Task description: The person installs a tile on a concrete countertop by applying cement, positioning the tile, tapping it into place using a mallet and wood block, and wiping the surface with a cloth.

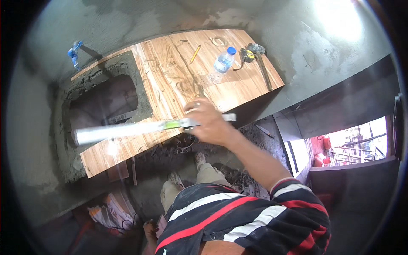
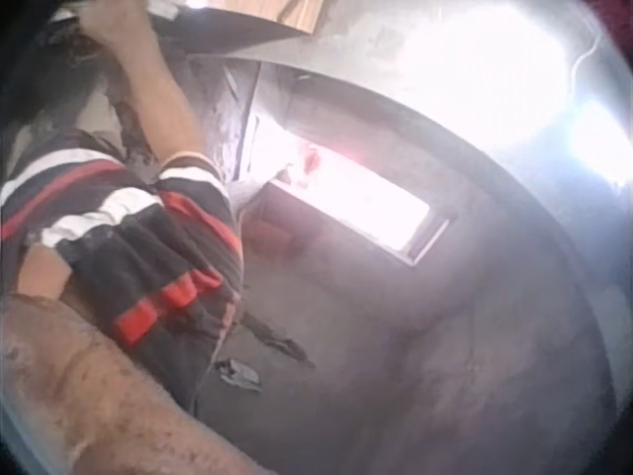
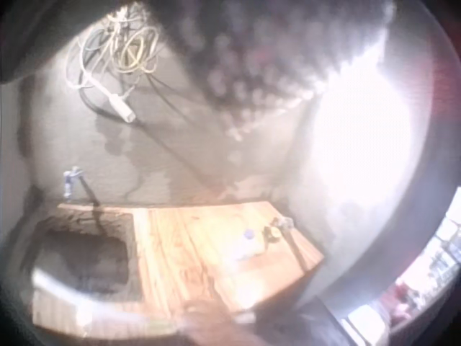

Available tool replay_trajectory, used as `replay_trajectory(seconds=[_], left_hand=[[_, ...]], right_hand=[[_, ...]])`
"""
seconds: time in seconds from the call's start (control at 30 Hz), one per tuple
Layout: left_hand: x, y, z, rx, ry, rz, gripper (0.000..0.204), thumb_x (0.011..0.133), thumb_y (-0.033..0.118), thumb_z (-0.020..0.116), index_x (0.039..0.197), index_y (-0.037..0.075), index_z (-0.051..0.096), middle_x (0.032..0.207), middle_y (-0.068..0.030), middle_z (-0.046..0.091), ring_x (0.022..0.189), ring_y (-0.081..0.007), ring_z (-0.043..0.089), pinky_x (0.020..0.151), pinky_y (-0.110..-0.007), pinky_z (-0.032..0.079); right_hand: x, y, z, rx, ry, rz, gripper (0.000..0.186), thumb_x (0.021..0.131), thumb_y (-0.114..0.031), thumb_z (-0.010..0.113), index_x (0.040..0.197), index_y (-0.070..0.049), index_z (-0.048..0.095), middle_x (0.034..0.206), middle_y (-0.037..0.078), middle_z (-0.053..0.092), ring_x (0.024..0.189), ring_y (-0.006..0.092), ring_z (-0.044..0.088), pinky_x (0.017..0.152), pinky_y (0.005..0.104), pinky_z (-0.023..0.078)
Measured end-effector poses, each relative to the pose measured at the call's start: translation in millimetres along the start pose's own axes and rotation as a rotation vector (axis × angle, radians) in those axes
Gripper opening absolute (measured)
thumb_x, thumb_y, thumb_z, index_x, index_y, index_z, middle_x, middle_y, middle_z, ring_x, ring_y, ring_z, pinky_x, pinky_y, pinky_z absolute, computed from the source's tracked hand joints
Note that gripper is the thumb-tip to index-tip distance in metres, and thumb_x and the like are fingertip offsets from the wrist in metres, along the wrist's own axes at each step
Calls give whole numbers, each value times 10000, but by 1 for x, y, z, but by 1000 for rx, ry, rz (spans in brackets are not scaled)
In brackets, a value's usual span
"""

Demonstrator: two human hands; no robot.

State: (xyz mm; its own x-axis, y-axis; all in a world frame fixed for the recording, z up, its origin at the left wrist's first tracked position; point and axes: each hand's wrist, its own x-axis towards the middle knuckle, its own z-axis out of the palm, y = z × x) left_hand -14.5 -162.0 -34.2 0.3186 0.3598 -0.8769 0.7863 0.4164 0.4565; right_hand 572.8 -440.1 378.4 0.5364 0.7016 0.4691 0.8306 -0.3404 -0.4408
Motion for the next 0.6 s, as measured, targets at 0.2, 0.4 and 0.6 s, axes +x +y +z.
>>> replay_trajectory(seconds=[0.2, 0.4, 0.6], left_hand=[[48, 72, -5, 80, -77, 213, 223, 956, 270, 659, 1100, 110, 603, 760, -30, 587, 567, -168, 542, 472, -351, 441], [50, 113, 20, -388, -129, -62, 93, 986, 247, 613, 978, 159, 586, 708, 28, 518, 499, -94, 460, 402, -277, 356], [-7, 169, 118, -70, 100, 83, 134, 959, 250, 672, 979, 123, 636, 741, 11, 588, 587, -91, 543, 473, -270, 422]], right_hand=[[-52, 51, -151, -276, 380, 577, 250, 819, -154, 809, 984, 6, 711, 976, 170, 673, 912, 312, 623, 783, 412, 497], [-55, 200, -155, -105, 486, 851, 278, 852, -235, 802, 931, 20, 725, 821, 160, 685, 739, 257, 626, 707, 387, 493], [-45, 368, -120, -157, 390, 1035, 482, 842, -448, 759, 893, 31, 759, 737, 198, 715, 666, 303, 694, 645, 455, 526]])
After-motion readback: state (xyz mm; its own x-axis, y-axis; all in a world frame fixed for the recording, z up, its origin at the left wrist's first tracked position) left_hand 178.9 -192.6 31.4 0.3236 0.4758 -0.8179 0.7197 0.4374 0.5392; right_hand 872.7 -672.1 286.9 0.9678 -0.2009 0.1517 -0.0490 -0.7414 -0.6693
